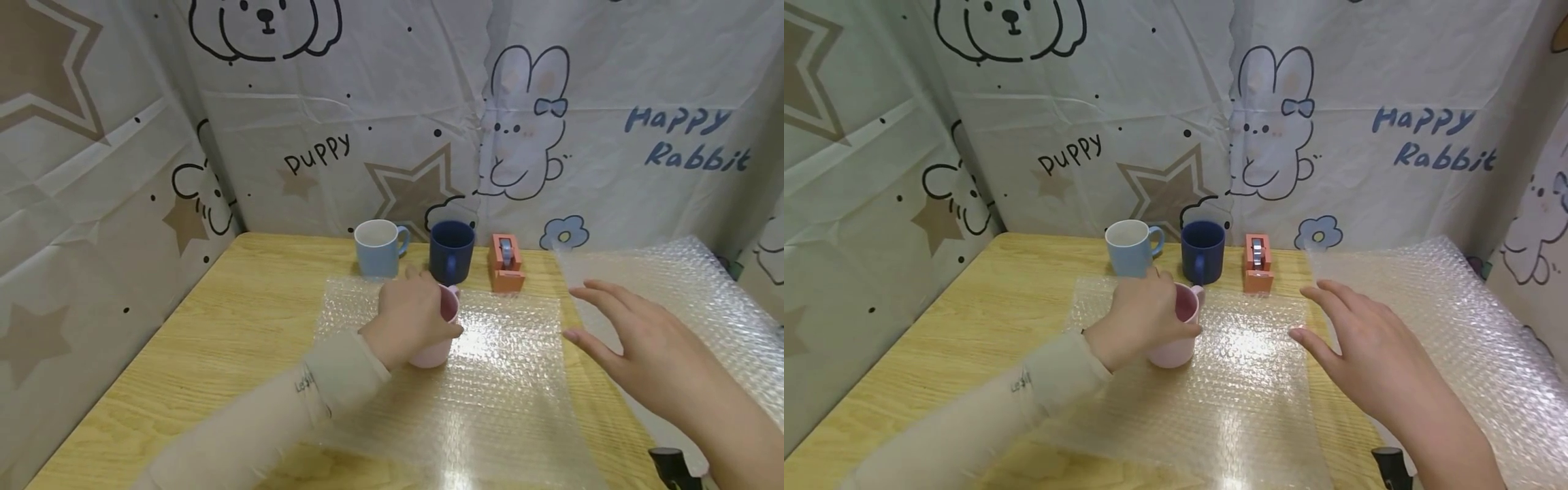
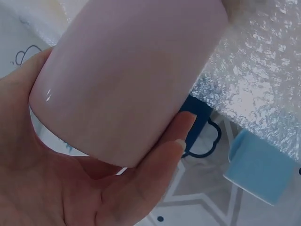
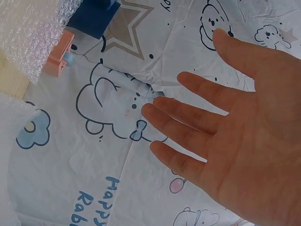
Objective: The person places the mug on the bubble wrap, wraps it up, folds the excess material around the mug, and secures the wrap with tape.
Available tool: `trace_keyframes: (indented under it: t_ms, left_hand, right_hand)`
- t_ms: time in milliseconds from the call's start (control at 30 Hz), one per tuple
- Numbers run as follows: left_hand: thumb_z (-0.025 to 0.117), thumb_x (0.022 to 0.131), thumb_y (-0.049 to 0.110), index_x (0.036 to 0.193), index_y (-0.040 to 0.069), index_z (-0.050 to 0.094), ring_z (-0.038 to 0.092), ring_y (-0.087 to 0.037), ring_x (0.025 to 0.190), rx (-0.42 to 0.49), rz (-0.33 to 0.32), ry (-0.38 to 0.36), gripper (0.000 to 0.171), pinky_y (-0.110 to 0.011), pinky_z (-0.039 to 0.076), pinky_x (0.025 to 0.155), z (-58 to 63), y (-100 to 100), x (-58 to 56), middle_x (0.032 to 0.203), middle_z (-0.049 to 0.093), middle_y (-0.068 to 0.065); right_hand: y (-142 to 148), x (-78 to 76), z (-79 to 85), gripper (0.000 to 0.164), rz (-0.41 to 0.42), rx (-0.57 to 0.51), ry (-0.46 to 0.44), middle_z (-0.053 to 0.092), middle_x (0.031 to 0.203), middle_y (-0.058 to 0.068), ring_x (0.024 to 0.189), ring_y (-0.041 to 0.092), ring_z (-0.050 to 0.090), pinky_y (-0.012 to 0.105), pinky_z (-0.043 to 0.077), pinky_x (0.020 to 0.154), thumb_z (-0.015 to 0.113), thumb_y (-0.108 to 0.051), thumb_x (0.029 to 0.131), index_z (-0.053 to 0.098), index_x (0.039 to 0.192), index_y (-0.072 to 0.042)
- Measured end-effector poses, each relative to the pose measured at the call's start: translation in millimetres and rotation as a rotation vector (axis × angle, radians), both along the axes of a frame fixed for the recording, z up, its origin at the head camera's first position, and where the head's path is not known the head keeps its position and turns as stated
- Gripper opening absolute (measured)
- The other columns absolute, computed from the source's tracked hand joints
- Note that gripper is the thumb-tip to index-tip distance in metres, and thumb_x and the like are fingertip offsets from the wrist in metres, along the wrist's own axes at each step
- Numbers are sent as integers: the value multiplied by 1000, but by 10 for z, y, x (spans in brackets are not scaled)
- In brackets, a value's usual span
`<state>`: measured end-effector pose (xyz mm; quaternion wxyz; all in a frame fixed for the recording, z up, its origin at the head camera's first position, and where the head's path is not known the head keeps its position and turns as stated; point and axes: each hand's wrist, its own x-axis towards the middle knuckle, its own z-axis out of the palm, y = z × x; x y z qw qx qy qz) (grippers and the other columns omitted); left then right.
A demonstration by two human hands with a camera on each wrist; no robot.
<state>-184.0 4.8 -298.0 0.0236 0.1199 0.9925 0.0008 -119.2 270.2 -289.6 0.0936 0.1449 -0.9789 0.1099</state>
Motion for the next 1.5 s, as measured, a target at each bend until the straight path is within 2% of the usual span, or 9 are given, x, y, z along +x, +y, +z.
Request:
trace_keyframes:
  t_ms: [200, 367, 567, 700, 833, 1000, 1133, 1267, 1500]
  left_hand:
    - [66, 77, 73, 119, -3, 58, 57, -19, 67, -81, 17, 21, 87, -30, 51, 52, -88, 115, 39, 98, 54, -12]
    - [61, 78, 76, 123, -3, 56, 56, -18, 59, -129, 36, 27, 91, -29, 49, 44, -147, 179, 87, 100, 53, -13]
    - [54, 77, 82, 122, -2, 56, 56, -19, 58, -154, 36, 56, 96, -29, 48, 44, -170, 194, 110, 97, 51, -11]
    - [47, 75, 89, 124, -1, 56, 60, -22, 69, -182, -3, 67, 103, -33, 51, 49, -161, 173, 98, 101, 54, -12]
    - [47, 77, 87, 135, 2, 50, 62, -26, 94, -99, -61, 19, 103, -37, 55, 69, -82, 102, 99, 118, 57, -14]
    - [57, 87, 69, 147, 11, 44, 56, -27, 119, 88, -142, 7, 84, -46, 52, 91, 26, -135, 115, 139, 52, -10]
    - [58, 91, 64, 142, 15, 52, 56, -24, 122, 184, -174, 95, 71, -47, 51, 93, 83, -443, 161, 138, 56, -4]
    - [58, 92, 61, 138, 17, 57, 58, -23, 121, 266, -151, 179, 64, -47, 51, 92, 112, -745, 208, 135, 60, -1]
    - [60, 94, 53, 136, 20, 60, 55, -26, 126, 399, -110, 216, 53, -51, 50, 95, 72, -1111, 242, 139, 58, -3]
  right_hand:
    - [-3, -10, -1, 68, -6, -1, -24, 43, 145, 27, 124, 53, 44, 71, 36, 96, 59, -52, 96, 47, 143, -5]
    - [-27, -18, 4, 70, -8, 6, -45, 42, 146, 27, 125, 53, 42, 71, 35, 98, 57, -56, 95, 47, 143, -5]
    - [-25, -10, 7, 66, 6, 9, -35, 42, 145, 28, 123, 54, 44, 71, 37, 96, 61, -50, 95, 48, 142, -4]
    - [-17, -10, 6, 65, 4, 6, -36, 43, 144, 28, 123, 54, 44, 71, 37, 95, 63, -48, 95, 49, 141, -5]
    - [-17, -12, 14, 63, -2, 12, -37, 43, 145, 26, 124, 53, 44, 71, 36, 97, 60, -49, 96, 50, 140, -6]
    - [-21, 3, 4, 57, 11, -1, -5, 48, 142, 24, 124, 50, 46, 69, 37, 98, 62, -45, 96, 54, 137, -6]
    - [-48, 12, -1, 51, 8, -6, 21, 52, 138, 23, 122, 49, 49, 68, 38, 97, 64, -39, 96, 56, 135, -6]
    - [-80, 10, 23, 50, -8, 31, 15, 56, 134, 23, 119, 48, 52, 67, 41, 95, 64, -38, 96, 57, 133, -6]
    - [-119, -62, 95, 49, 45, 168, 15, 64, 123, 24, 107, 46, 61, 63, 47, 89, 71, -36, 92, 62, 126, -3]
